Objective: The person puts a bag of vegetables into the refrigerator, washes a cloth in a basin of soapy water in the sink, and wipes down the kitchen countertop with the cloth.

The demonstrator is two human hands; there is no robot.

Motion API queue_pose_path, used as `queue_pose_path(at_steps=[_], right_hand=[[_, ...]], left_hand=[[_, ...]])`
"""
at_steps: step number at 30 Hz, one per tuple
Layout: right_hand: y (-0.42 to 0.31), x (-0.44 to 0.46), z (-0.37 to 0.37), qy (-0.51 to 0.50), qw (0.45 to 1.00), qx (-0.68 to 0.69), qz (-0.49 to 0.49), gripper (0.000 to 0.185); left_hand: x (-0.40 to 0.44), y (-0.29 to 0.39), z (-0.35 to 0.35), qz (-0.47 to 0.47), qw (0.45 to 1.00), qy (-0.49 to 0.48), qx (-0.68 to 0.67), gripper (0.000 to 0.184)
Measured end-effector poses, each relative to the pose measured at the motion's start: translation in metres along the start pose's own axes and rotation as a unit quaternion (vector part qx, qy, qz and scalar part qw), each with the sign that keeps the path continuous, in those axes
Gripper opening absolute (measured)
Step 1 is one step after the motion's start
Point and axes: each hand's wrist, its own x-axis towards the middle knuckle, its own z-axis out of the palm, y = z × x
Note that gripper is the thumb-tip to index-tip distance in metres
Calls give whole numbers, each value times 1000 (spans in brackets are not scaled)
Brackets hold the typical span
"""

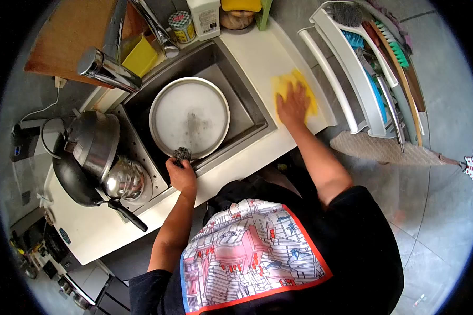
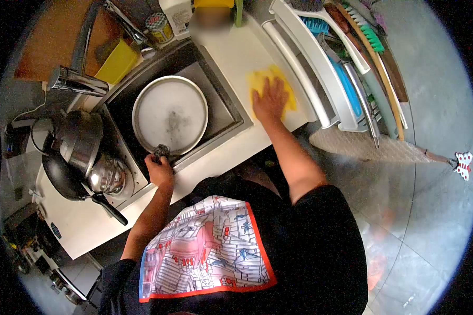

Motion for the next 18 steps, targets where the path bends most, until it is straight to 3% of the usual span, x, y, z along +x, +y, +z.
queue_pose_path(at_steps=[4,6,7,9,13,18], right_hand=[[-43,26,5,9,998,28,-54,60],[-37,19,-5,-23,977,-25,-209,55],[-29,11,-11,-20,978,-28,-205,55],[-7,-33,-27,-71,945,28,-317,51],[22,-102,-44,-120,956,42,-263,52],[10,-82,-41,-90,966,42,-239,54]], left_hand=[[1,-1,3,6,1000,8,16,33],[-1,-1,0,7,1000,-2,17,33],[0,3,1,4,1000,-6,12,33],[0,4,-2,-10,1000,-22,21,33],[5,2,3,5,1000,3,16,34],[2,5,1,11,1000,2,23,34]])
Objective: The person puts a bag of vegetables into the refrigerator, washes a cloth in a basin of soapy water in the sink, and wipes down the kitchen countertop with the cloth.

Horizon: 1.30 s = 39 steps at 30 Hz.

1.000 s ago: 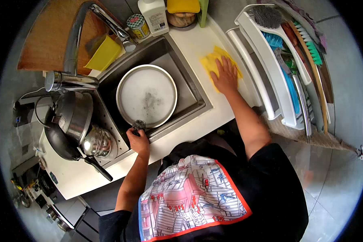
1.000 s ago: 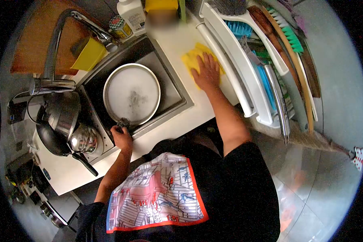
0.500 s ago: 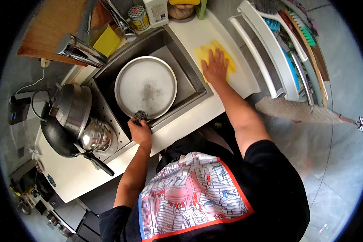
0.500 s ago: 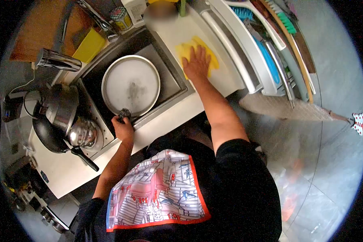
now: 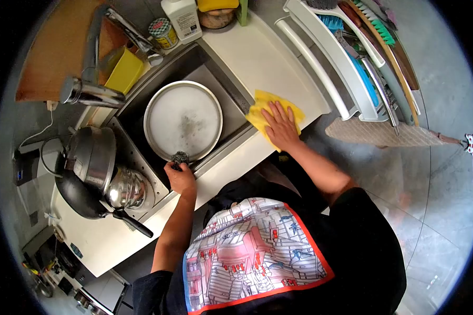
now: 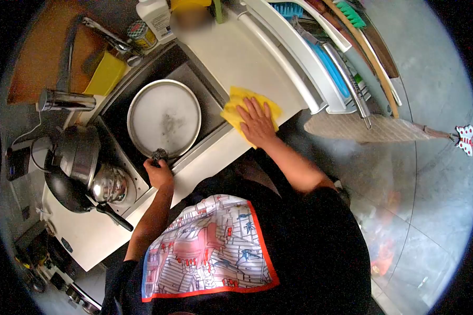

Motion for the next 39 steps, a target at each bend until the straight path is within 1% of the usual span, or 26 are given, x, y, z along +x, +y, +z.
queue_pose_path(at_steps=[3,5,7,10,11,12,13,15,18,19,20,21,22,23,24,25,26,27,29,31,32,33,35,36,38,39], right_hand=[[9,52,-3,25,999,0,36,57],[24,82,4,66,997,-9,26,60],[43,111,8,79,996,-14,28,60],[53,121,9,101,994,-9,44,59],[53,119,10,114,992,-1,58,58],[53,113,11,116,987,5,110,59],[54,102,11,120,986,7,112,59],[58,67,12,154,967,16,204,61],[62,16,12,137,964,9,227,62],[58,6,16,140,964,2,227,62],[52,-1,24,151,948,-14,279,62],[44,-9,30,158,930,-30,332,61],[32,-12,39,143,925,-75,342,61],[11,-18,33,117,934,-67,331,60],[-9,-25,25,87,950,-50,295,59],[-30,-35,28,84,963,-29,255,57],[-50,-43,18,68,975,21,209,53],[-59,-48,24,94,983,60,144,51],[-57,-50,29,77,990,60,100,52],[-30,-46,18,20,998,34,42,51],[-18,-38,5,-16,999,37,30,51],[-1,-31,5,10,1000,26,0,52],[23,-10,4,34,998,12,49,50],[34,0,7,33,998,9,44,50],[50,29,13,104,990,-8,97,49],[57,43,13,105,991,-9,83,49]], left_hand=[[-1,3,-3,-25,1000,-17,7,33],[1,-1,-1,-6,1000,-15,6,32],[1,-2,3,-3,1000,-1,24,32],[1,-6,6,12,1000,3,17,31],[3,-5,6,14,1000,7,7,31],[4,-4,5,-6,1000,-10,12,32],[5,-3,5,-2,1000,-7,13,32],[5,-2,6,3,1000,-1,8,35],[5,-3,7,8,1000,-7,8,36],[6,-4,9,5,1000,-4,12,37],[5,-4,9,14,1000,15,11,37],[4,-4,9,12,1000,9,9,37],[4,-4,7,8,1000,-3,5,36],[5,-5,6,6,1000,-16,-1,36],[5,-9,10,11,1000,-10,-5,36],[5,-9,8,13,1000,-14,-9,36],[5,-9,6,7,999,-34,1,39],[7,-5,6,-2,999,-44,10,42],[6,-6,6,-4,999,-40,7,42],[8,-11,10,5,999,-41,13,43],[7,-8,7,3,999,-41,12,43],[5,-1,3,-2,999,-37,1,40],[1,1,1,-9,999,-35,-10,37],[2,1,1,-11,999,-34,-6,37],[5,0,1,-3,1000,-22,-8,36],[4,1,1,-13,1000,-15,-13,36]])
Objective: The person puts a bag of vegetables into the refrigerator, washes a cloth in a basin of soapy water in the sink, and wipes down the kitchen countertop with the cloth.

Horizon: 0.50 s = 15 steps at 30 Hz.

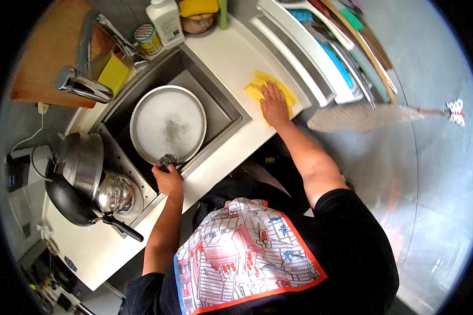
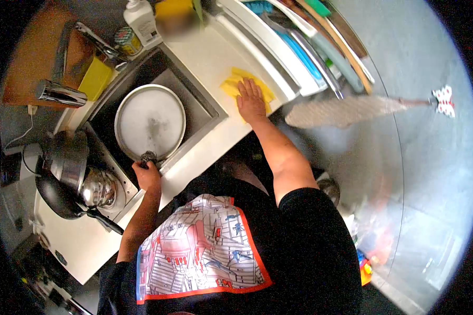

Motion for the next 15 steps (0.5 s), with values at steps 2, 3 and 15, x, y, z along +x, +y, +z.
queue_pose_path(at_steps=[2,3,15], right_hand=[[4,21,8,23,999,-25,-9,48],[9,32,9,37,998,-39,-30,48],[8,177,25,116,983,-22,-139,30]], left_hand=[[-2,-1,-1,8,1000,0,-5,36],[-3,-4,3,6,1000,9,4,35],[-2,-1,-1,5,999,51,-12,32]])
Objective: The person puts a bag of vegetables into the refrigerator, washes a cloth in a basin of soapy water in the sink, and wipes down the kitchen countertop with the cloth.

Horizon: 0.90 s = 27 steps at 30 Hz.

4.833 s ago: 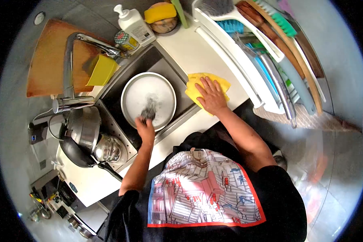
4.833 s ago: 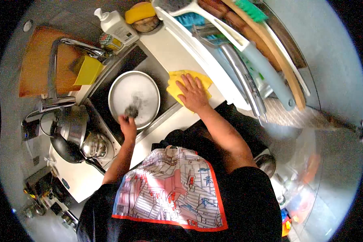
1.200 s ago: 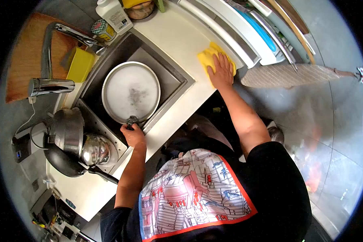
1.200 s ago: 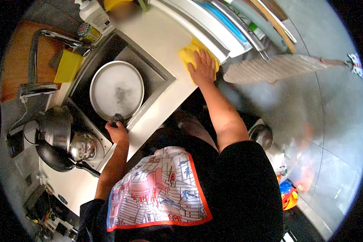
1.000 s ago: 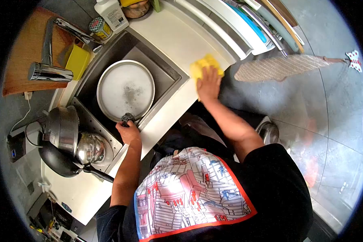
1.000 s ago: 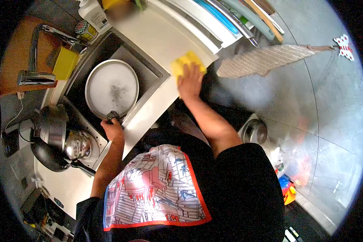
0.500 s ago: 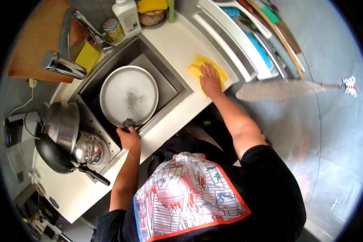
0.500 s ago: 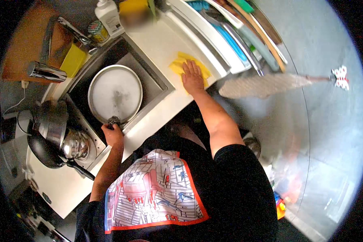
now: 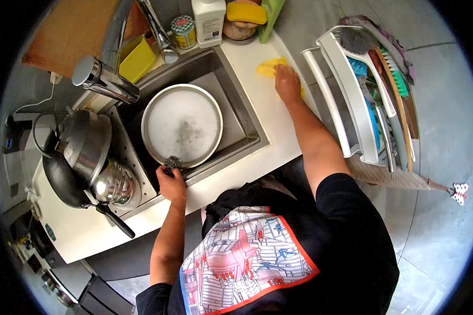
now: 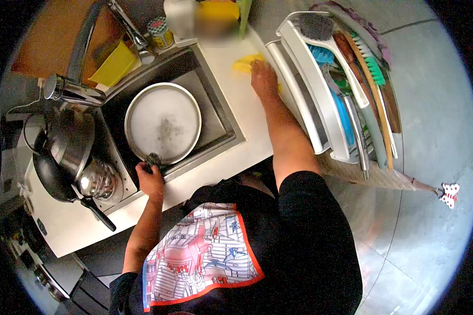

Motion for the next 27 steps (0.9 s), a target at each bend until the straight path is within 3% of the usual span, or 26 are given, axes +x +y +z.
queue_pose_path(at_steps=[1,2,6,8,11,12,16,21,27], right_hand=[[1,10,8,21,999,-14,31,28],[-9,26,9,133,989,-26,57,25],[-15,69,-10,166,982,-83,45,28],[4,75,10,-55,965,-249,62,30],[-3,64,9,-99,937,-333,46,31],[2,52,18,-28,944,-327,30,29],[13,12,6,-17,947,-308,86,30],[14,-79,-44,-8,959,-276,68,36],[15,-195,-125,-125,936,-330,4,43]], left_hand=[[-2,-2,2,-4,1000,4,1,32],[0,-4,6,-4,1000,13,5,32],[-3,2,1,-15,1000,11,14,33],[-3,0,2,-7,1000,10,16,34],[-2,-4,5,-10,1000,-2,22,35],[-2,-4,5,-2,1000,8,25,34],[-3,6,1,-8,1000,-16,23,34],[-2,0,3,14,1000,-11,11,34],[-1,2,1,17,999,-40,9,35]])
